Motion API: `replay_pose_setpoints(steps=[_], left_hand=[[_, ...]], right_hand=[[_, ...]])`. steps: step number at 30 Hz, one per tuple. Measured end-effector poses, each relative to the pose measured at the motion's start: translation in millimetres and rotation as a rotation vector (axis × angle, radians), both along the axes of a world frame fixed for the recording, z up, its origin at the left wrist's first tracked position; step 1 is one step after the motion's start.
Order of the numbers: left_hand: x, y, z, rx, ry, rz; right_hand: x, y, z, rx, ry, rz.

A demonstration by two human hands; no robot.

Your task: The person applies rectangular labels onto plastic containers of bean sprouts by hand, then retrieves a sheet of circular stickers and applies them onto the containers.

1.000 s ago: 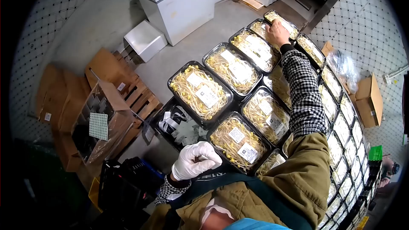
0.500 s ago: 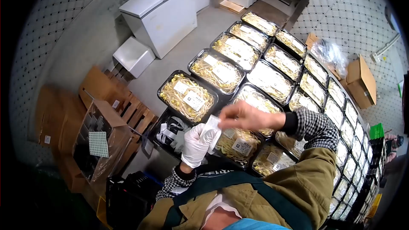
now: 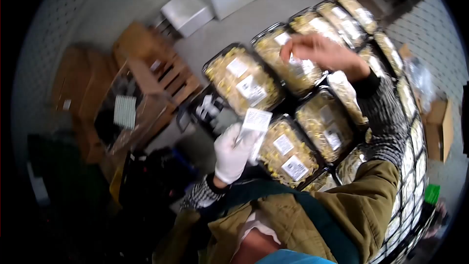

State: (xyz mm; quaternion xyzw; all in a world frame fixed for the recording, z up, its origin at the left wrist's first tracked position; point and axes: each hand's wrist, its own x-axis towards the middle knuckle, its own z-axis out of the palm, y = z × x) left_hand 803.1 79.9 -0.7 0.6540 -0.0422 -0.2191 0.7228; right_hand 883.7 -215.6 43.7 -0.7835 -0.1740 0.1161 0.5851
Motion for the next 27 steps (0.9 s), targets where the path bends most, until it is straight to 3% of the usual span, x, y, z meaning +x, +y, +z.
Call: replay_pose_setpoints(steps=[1,2,4,6,9,12,14,17,19,21,27], left_hand=[[1.7,-0.1,-8.5,-0.018,-0.121,0.007],[1.3,-1.8,3.6,-0.115,0.044,0.008],[0.9,-0.5,0.7,-0.115,0.073,0.009],[1.8,-2.1,0.5,-0.056,0.020,-0.029],[5.7,0.9,8.5,0.075,0.005,-0.185],[4.2,9.1,6.0,-0.008,-0.047,-0.293],[3.7,17.8,7.0,-0.057,-0.093,-0.356],[3.3,28.6,1.8,-0.086,-0.133,-0.396],[4.2,31.5,-2.1,-0.122,-0.149,-0.419],[6.4,36.0,-8.7,-0.122,-0.158,-0.472],[5.2,33.3,-3.7,-0.099,-0.226,-0.577]], right_hand=[[-13.8,24.8,1.6,0.079,0.000,0.179],[-25.3,39.6,9.9,-0.025,0.112,0.272],[-45.8,60.7,13.5,-0.051,0.273,0.269],[-60.1,74.9,7.5,0.159,0.330,0.028],[-56.5,51.9,0.3,0.084,0.086,-0.183],[-2.0,-61.4,-10.4,-0.117,-0.257,-0.749],[30.8,-165.8,-14.2,-0.614,-0.454,-1.137],[52.5,-284.0,-44.0,-0.933,-0.226,-1.222],[64.5,-305.2,-60.7,-0.956,-0.146,-1.204],[75.2,-305.6,-74.3,-1.060,-0.013,-1.235],[74.7,-283.7,-92.1,-1.250,-0.036,-1.356]])
